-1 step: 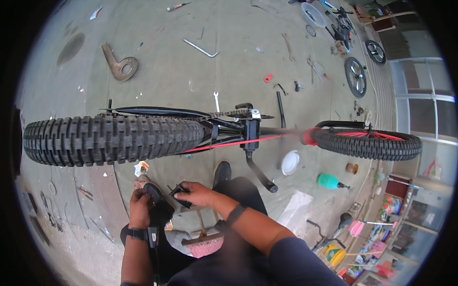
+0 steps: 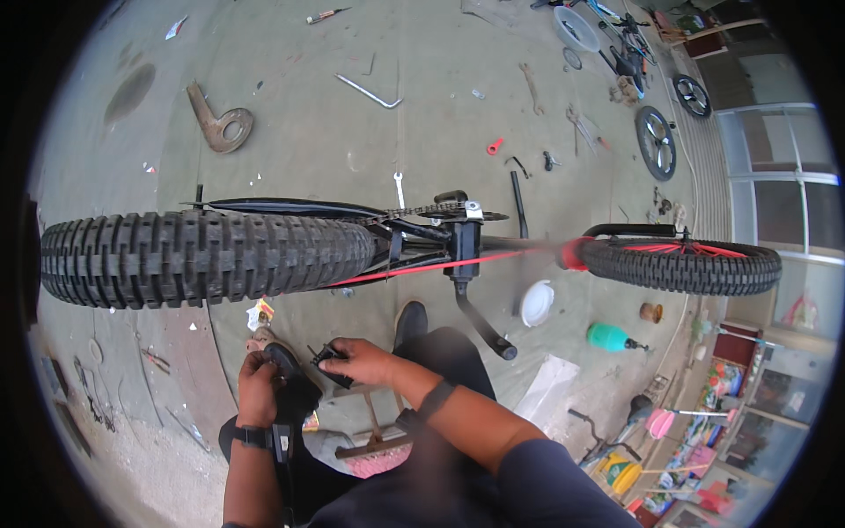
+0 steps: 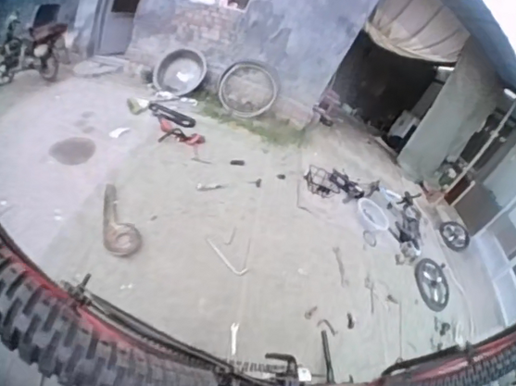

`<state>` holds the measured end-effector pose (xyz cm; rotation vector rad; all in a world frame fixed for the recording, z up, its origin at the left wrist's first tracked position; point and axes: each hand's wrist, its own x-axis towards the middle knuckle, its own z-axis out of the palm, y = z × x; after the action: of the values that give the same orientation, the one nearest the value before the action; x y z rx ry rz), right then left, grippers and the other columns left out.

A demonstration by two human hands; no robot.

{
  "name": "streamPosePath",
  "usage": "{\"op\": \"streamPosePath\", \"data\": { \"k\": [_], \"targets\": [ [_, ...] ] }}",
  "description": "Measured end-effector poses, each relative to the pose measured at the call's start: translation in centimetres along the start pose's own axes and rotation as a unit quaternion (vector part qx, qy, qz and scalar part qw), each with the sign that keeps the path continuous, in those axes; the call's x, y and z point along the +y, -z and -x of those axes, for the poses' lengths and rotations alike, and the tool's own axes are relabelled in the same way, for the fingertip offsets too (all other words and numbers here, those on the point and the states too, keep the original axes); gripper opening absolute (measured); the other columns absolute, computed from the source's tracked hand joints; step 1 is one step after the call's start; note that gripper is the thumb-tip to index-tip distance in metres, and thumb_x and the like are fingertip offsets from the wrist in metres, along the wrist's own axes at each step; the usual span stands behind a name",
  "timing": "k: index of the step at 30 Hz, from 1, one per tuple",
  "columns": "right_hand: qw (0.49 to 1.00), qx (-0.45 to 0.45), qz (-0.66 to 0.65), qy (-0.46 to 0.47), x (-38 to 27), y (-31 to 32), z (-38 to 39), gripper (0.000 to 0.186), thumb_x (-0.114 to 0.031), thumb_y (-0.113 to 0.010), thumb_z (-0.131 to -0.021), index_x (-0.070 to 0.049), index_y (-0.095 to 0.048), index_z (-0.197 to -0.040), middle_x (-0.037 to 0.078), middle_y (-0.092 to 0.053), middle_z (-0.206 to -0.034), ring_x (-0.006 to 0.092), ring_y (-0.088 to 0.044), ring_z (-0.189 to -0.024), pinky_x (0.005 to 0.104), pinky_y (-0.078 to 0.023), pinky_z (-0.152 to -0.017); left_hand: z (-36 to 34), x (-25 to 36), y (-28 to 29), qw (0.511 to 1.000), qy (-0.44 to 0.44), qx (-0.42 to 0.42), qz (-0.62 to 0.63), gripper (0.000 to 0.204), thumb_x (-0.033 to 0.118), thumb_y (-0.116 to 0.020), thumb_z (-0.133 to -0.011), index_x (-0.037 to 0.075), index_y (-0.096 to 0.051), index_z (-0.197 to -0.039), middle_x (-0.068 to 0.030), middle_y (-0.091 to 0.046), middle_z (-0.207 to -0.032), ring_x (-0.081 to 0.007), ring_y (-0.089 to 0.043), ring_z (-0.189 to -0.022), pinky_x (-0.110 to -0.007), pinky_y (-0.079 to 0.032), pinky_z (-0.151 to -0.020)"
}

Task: The person walks to an overturned red mountain bike and works on the rear derailleur and cassette area. They remove a small component, inspect it, and then reattach it to the bike frame, tightening it by hand.

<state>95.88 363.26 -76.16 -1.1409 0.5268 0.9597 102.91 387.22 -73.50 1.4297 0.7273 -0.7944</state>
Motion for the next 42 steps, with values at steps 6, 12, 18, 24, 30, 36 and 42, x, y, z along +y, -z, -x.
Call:
{"op": "streamPosePath", "data": {
  "k": [6, 12, 18, 24, 30, 36, 42],
  "targets": [
    [0.985, -0.024, 0.017, 0.169, -1.8, 0.4, -1.5, 0.036, -0.026, -0.074, -0.097, 0.001, -0.059, -0.117, 0.004, -0.066, -0.105, 0.0104, -0.059, -0.100, 0.0287, -0.050, -0.087, -0.4, 1.1, -0.4, 0.991, -0.045, -0.111, 0.052, 0.015, 0.000, -0.052, -0.089, 0.008, -0.058, -0.101, -0.0048, -0.063, -0.095, -0.0153, -0.062, -0.078, -0.027, -0.046, -0.061],
    [0.961, 0.045, 0.071, 0.263, -1.7, -1.4, -1.0, 0.039, -0.028, -0.074, -0.097, 0.000, -0.060, -0.119, 0.003, -0.066, -0.101, 0.0104, -0.061, -0.093, 0.0280, -0.051, -0.081, 3.8, 0.9, -0.3, 0.982, -0.077, -0.172, 0.026, 0.030, 0.028, -0.065, -0.100, 0.006, -0.060, -0.118, -0.0013, -0.061, -0.097, -0.0120, -0.059, -0.083, -0.024, -0.044, -0.062],
    [0.931, 0.114, 0.039, 0.345, 1.5, -4.3, 2.0, 0.041, -0.033, -0.075, -0.096, 0.000, -0.062, -0.117, 0.003, -0.066, -0.100, 0.0098, -0.059, -0.087, 0.0273, -0.050, -0.075, 5.7, -2.1, -1.2, 0.943, -0.135, -0.280, -0.119, 0.046, 0.039, -0.071, -0.097, 0.001, -0.061, -0.121, 0.0009, -0.056, -0.087, -0.0067, -0.050, -0.073, -0.021, -0.038, -0.057],
    [0.909, 0.207, 0.076, 0.353, 2.3, -6.2, 6.2, 0.043, -0.041, -0.073, -0.095, 0.001, -0.065, -0.096, 0.004, -0.066, -0.086, 0.0100, -0.057, -0.077, 0.0282, -0.049, -0.067, 6.7, -4.0, -2.1, 0.914, -0.145, -0.353, -0.139, 0.037, 0.037, -0.077, -0.092, 0.006, -0.062, -0.105, 0.0039, -0.053, -0.078, -0.0040, -0.042, -0.063, -0.020, -0.032, -0.053],
    [0.904, 0.225, 0.164, 0.325, 2.0, -4.4, 8.2, 0.042, -0.032, -0.067, -0.101, 0.002, -0.064, -0.125, 0.006, -0.068, -0.104, 0.0110, -0.060, -0.090, 0.0274, -0.051, -0.076, 7.2, -3.9, -4.2, 0.899, -0.188, -0.367, -0.147, 0.044, 0.039, -0.080, -0.090, 0.003, -0.067, -0.112, 0.0051, -0.056, -0.080, -0.0040, -0.044, -0.067, -0.022, -0.034, -0.058],
    [0.923, 0.148, 0.150, 0.322, 1.2, -2.6, 10.6, 0.037, -0.036, -0.065, -0.100, 0.001, -0.062, -0.109, 0.004, -0.063, -0.089, 0.0108, -0.058, -0.077, 0.0288, -0.049, -0.066, 6.0, -3.2, -5.0, 0.889, -0.160, -0.401, -0.149, 0.048, 0.040, -0.081, -0.089, 0.004, -0.069, -0.118, 0.0045, -0.062, -0.087, -0.0035, -0.046, -0.071, -0.022, -0.036, -0.061],
    [0.950, 0.107, 0.048, 0.291, 1.8, -0.7, 11.0, 0.037, -0.031, -0.067, -0.100, -0.001, -0.060, -0.121, 0.007, -0.067, -0.109, 0.0175, -0.068, -0.098, 0.0340, -0.057, -0.083, 5.8, -2.9, -6.6, 0.884, -0.137, -0.426, -0.133, 0.046, 0.039, -0.080, -0.089, 0.007, -0.069, -0.120, 0.0053, -0.063, -0.089, -0.0033, -0.047, -0.072, -0.021, -0.035, -0.061]
  ]
}}
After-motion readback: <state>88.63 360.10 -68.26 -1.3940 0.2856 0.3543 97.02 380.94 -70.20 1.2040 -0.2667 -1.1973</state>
